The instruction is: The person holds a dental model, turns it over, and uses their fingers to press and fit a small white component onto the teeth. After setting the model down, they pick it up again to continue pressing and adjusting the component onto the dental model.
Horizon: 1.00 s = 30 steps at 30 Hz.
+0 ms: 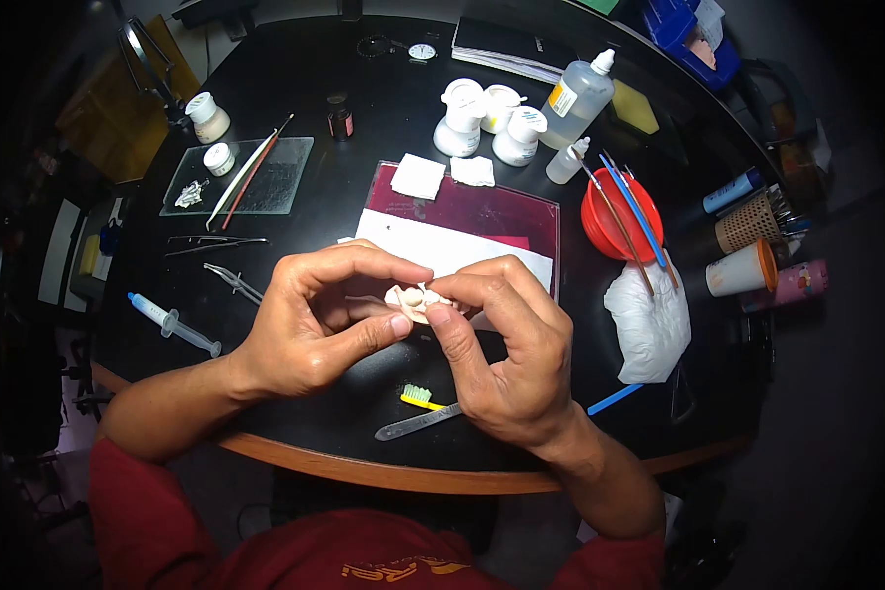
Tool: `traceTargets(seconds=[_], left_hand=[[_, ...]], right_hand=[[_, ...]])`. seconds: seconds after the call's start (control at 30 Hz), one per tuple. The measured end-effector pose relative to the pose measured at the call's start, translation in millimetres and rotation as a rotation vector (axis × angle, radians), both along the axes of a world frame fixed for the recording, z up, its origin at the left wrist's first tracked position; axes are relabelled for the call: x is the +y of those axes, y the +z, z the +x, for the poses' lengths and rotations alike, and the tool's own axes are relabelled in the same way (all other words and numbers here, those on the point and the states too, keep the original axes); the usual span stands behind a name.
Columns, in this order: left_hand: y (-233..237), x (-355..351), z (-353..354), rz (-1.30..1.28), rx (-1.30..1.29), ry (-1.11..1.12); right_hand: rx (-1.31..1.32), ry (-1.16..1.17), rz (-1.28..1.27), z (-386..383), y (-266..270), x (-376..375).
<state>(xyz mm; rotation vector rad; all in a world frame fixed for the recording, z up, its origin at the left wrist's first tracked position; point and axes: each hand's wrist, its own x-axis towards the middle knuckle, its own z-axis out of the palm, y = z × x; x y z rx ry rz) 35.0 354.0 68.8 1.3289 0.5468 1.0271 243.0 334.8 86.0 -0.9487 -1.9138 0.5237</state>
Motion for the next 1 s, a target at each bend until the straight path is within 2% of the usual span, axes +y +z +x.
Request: traceTargets(seconds=[0.47, 0.7, 1.0], left_hand=[[1.7, -1.2, -0.6, 0.008, 0.049, 0.041], [1.0, -0.7, -0.3, 0.019, 0.065, 0.053], [-0.3, -1.3, 0.6, 0.031, 0.075, 0.077]], right_hand=[[0.140, 0.024, -0.083, -1.6, -4.7, -3.0], [0.010, 0.014, 0.060, -1.0, -0.1, -0.1], [-0.005, -0.003, 0.054, -0.8, 1.2, -1.8]])
